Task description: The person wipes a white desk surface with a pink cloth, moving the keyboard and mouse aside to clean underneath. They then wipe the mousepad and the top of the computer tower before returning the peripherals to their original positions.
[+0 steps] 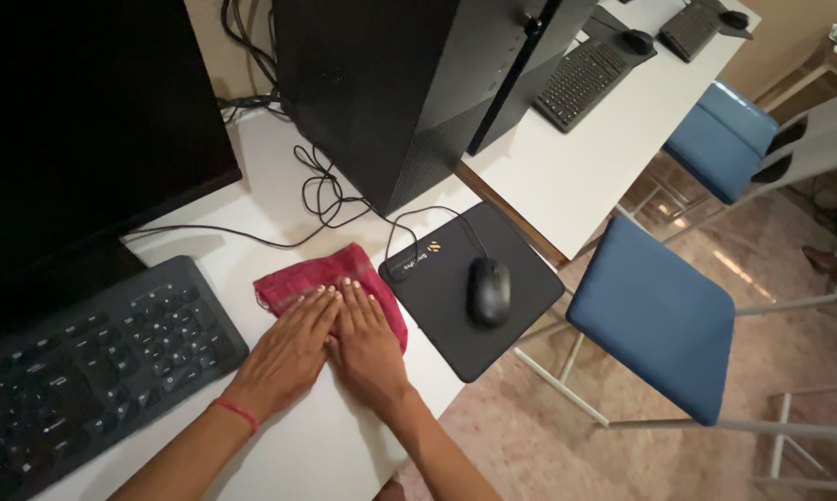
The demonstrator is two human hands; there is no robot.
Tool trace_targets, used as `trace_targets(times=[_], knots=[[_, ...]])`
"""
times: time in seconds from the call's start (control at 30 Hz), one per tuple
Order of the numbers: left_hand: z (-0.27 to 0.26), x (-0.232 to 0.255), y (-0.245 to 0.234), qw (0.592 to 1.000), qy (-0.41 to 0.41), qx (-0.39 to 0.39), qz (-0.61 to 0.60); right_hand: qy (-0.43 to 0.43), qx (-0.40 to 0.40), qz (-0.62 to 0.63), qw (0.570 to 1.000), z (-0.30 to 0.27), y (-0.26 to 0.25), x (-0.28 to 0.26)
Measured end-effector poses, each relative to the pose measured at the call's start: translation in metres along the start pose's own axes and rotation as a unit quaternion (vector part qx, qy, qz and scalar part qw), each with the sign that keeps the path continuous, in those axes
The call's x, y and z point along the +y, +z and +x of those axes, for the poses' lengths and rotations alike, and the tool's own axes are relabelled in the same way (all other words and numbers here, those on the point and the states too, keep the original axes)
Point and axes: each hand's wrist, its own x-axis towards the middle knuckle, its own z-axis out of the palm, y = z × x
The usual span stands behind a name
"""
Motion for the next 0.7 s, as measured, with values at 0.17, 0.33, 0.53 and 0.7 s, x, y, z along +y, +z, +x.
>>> trace_targets(times=[0.17,0.33,0.53,0.7], knots=[[0.003,-0.001,-0.001,0.999,-0.002,-0.025,0.042,0.012,0.004,0.003,1.000,-0.004,-0.006,0.002],[-0.003,0.003,-0.003,1.000,-0.004,-0.016,0.014,0.048,0.007,-0.006,0.999,-0.006,-0.002,-0.009],[-0.025,0.009,-0.016,0.999,0.012,-0.033,0.008,0.044,-0.015,0.017,0.999,-0.019,-0.006,-0.023],[-0.042,0.010,-0.024,0.997,0.026,-0.073,0.025,0.019,-0.013,0.024,0.999,-0.033,-0.012,-0.038]])
